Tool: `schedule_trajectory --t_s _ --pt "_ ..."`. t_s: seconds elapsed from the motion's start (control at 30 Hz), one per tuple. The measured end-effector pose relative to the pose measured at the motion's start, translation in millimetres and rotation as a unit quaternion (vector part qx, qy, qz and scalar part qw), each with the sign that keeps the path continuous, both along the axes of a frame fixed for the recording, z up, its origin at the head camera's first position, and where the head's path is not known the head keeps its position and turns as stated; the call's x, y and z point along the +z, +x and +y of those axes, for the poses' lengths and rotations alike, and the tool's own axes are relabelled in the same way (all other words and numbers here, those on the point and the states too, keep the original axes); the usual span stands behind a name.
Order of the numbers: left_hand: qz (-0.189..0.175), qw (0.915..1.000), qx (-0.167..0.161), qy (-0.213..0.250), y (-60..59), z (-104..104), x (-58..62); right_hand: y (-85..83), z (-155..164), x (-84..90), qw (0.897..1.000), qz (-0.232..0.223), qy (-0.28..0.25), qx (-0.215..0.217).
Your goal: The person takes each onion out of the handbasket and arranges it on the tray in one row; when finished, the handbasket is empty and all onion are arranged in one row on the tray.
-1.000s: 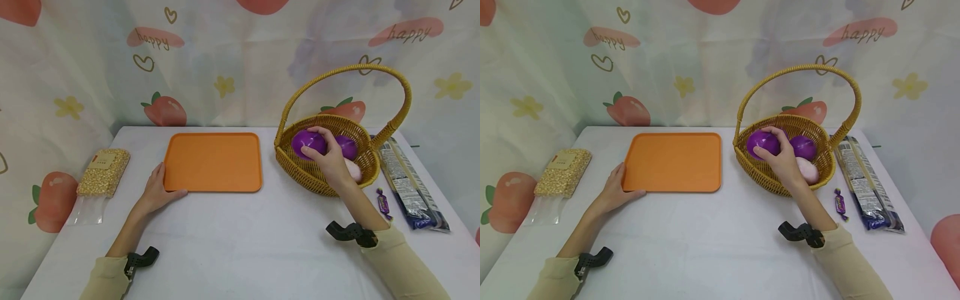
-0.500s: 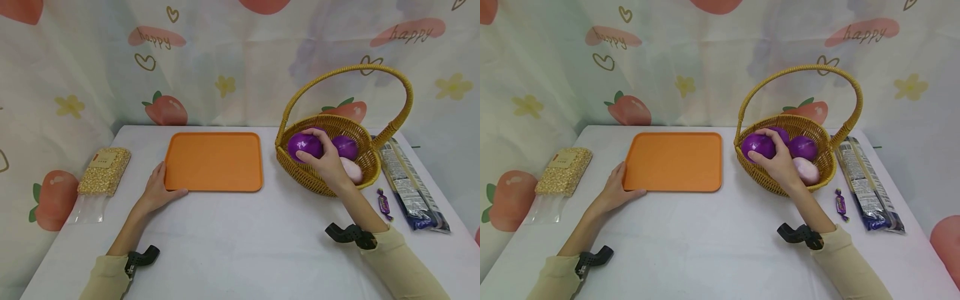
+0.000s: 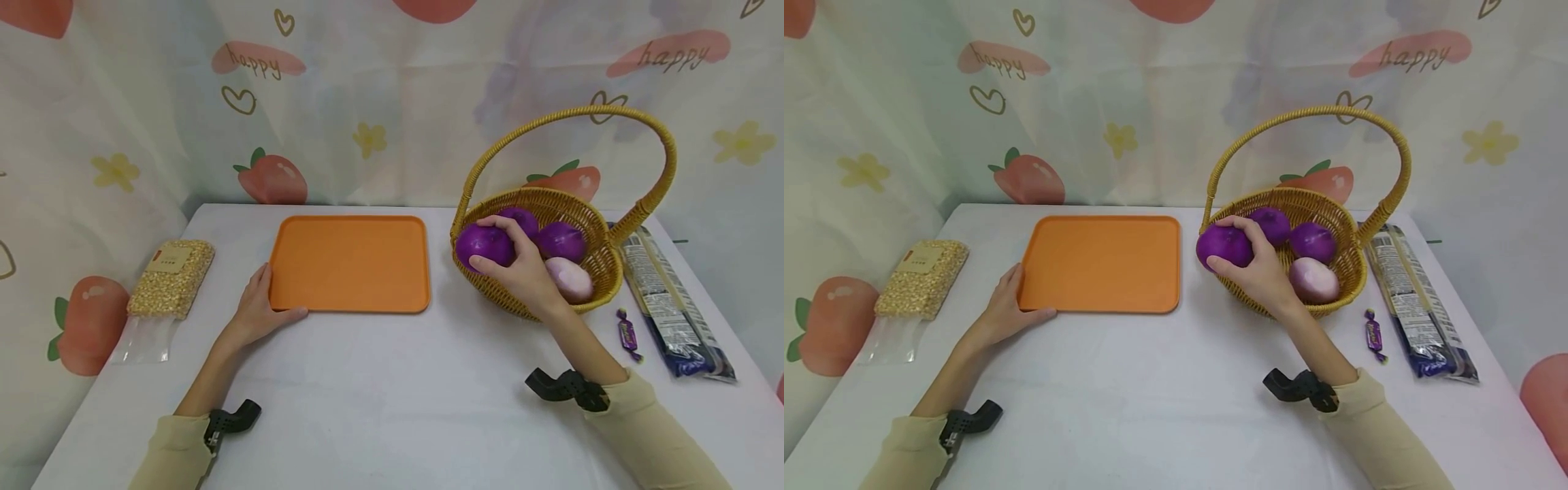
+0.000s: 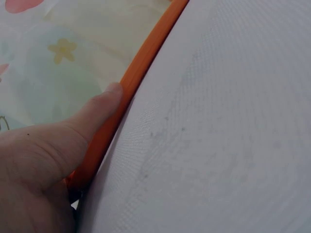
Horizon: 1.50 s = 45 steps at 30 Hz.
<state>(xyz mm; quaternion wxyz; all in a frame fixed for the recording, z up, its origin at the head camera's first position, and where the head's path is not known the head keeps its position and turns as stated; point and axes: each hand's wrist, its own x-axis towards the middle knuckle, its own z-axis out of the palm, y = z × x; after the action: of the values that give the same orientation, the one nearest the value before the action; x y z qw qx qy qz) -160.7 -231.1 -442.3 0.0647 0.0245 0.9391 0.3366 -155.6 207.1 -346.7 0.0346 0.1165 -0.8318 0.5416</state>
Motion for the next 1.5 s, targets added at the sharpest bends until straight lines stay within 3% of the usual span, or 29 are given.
schedule_trajectory --t_s 0.3,0.7,1.27,1.5 --pt "0.001 1.0 -0.002 0.002 -0.6 -0.1 -3.4 1.9 -10.8 -3.6 1.0 0.002 0.019 0.024" --pt "-0.006 0.9999 0.001 -0.015 -0.7 -1.5 -0.5 0.7 -27.8 -4.7 0.996 -0.031 0.022 0.075" --pt "0.003 1.0 -0.007 -0.003 -1.3 -1.1 -2.5 0.5 -50.7 -7.0 0.992 -0.064 0.018 0.108" --pt "0.007 0.9999 -0.009 0.005 -1.1 -1.8 -3.3 -0.3 -57.3 -10.6 0.992 -0.049 0.027 0.117"
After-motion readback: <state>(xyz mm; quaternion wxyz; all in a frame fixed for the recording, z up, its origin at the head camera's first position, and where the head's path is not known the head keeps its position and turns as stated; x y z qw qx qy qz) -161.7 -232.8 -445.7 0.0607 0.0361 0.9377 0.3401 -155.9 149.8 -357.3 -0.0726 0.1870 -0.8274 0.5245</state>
